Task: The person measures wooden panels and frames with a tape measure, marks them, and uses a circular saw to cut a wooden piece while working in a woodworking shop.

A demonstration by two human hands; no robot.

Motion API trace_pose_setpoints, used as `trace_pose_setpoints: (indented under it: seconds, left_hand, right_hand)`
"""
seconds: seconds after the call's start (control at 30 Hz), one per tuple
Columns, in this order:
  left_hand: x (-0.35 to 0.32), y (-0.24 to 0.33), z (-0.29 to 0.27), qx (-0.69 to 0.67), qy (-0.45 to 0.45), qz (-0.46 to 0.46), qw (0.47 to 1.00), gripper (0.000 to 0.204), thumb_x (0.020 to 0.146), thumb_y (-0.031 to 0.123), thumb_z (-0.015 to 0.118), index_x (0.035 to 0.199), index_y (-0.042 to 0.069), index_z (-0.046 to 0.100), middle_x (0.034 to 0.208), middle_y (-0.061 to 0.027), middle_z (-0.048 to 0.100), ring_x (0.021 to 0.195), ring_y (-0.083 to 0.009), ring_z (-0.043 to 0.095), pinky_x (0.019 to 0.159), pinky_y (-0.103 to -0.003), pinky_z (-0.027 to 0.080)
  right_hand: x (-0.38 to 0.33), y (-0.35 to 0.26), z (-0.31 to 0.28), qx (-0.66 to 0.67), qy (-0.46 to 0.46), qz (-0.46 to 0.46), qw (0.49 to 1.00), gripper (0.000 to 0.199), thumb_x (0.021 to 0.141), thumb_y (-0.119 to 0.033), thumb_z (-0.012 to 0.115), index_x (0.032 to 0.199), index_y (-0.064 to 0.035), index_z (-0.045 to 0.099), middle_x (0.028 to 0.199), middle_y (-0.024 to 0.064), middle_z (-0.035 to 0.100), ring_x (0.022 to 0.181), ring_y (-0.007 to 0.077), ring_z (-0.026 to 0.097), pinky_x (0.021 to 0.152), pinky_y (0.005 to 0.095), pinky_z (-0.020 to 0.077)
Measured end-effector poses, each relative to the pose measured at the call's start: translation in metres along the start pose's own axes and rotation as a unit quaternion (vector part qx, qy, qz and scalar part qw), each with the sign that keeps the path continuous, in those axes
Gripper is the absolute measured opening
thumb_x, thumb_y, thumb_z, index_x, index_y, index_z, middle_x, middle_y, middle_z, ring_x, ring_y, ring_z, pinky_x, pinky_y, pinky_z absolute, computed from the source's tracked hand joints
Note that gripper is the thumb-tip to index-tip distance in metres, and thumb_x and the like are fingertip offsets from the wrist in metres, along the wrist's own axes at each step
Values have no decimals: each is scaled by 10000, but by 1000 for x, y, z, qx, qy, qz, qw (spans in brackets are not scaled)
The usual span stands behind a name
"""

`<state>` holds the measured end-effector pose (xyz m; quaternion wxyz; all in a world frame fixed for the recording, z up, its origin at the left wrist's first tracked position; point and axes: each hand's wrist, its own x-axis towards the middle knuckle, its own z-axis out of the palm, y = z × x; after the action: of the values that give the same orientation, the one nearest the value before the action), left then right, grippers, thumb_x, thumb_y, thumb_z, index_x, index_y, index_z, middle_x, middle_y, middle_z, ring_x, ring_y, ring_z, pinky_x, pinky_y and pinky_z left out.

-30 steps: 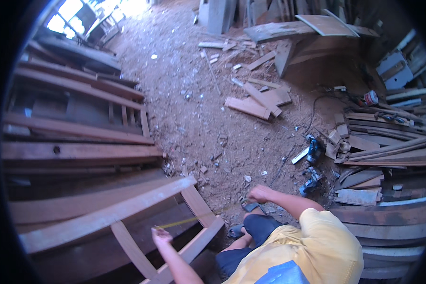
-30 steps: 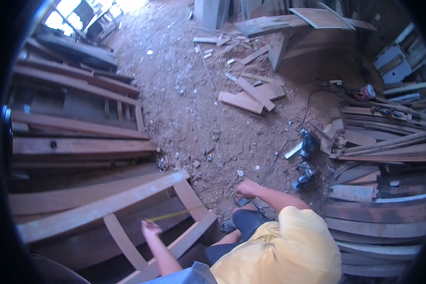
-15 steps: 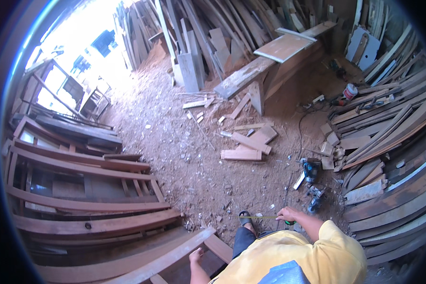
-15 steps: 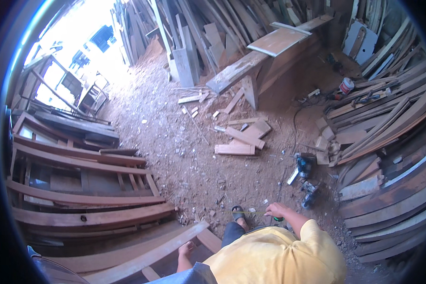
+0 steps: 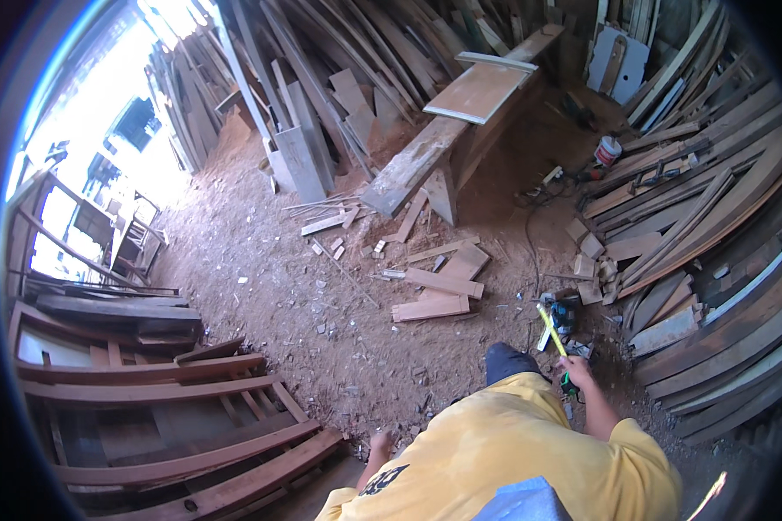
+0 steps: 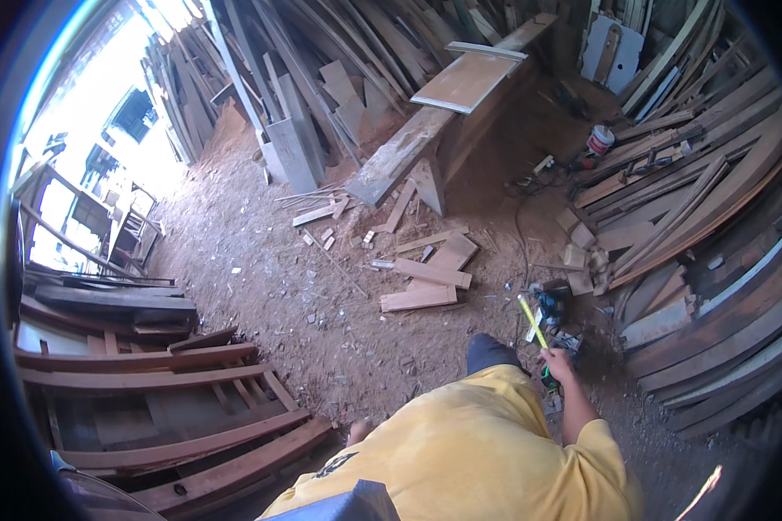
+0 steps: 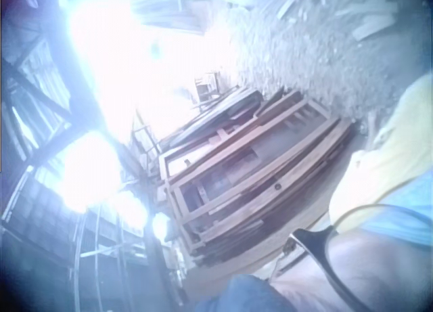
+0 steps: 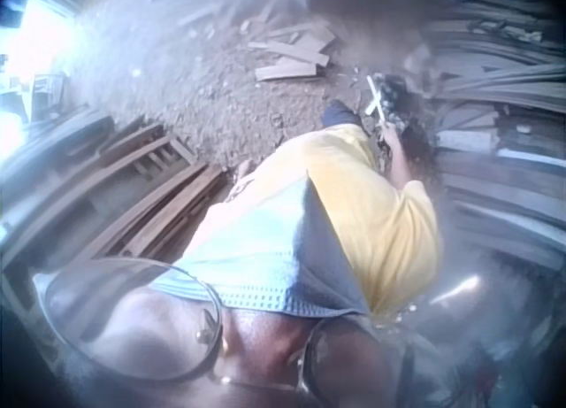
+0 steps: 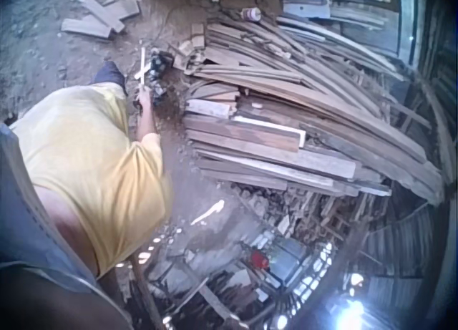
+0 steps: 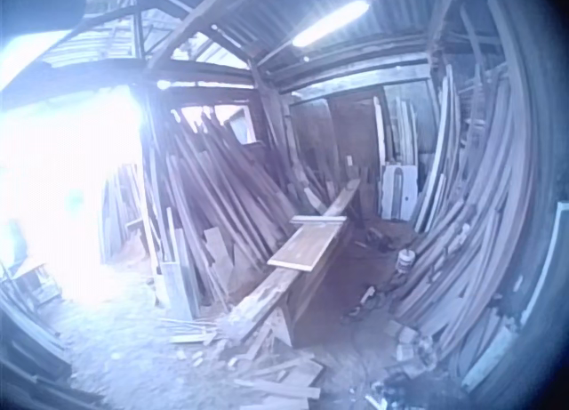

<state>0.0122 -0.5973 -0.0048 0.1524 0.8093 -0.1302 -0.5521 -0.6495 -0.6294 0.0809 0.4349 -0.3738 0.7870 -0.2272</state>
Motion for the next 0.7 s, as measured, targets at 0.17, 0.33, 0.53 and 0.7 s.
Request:
trace_pose_setpoints:
  seconds: [0.17, 0.33, 0.53, 0.7]
  left_hand:
    - [9, 225, 130, 110, -62, 268, 955, 367, 976, 306, 667, 1209, 26, 711, 1015, -111, 757, 927, -161, 694, 823, -289, 532]
    - [-93, 431, 271, 40, -267, 386, 882, 495, 1008, 305, 653, 1445, 91, 558, 1210, -118, 715, 1045, -176, 671, 888, -307, 527]
    - [-129, 538, 383, -62, -331, 345, 876, 451, 999, 241, 670, 1376, 15, 569, 1093, -95, 723, 979, -173, 705, 865, -300, 572]
    - [-136, 618, 439, -140, -361, 248, 888, 165, 1014, 185, 623, 1064, 31, 657, 1012, -90, 720, 974, -194, 707, 891, -334, 568]
  right_hand:
    - [68, -105, -43, 46, -35, -60, 997, 336, 1018, -303, 585, 976, -25, 769, 725, 75, 714, 593, 130, 643, 615, 309, 511]
    - [167, -211, -88, -28, -186, -131, 973, 298, 998, -321, 621, 1030, -79, 791, 788, 71, 741, 722, 132, 684, 672, 308, 522]
    - [265, -313, -139, -133, -265, -212, 931, 350, 978, -398, 616, 1027, -94, 785, 832, 92, 757, 750, 169, 707, 722, 334, 546]
    - [354, -311, -186, -99, -272, -176, 941, 334, 971, -379, 644, 1032, -81, 781, 798, 87, 748, 741, 154, 700, 709, 333, 541]
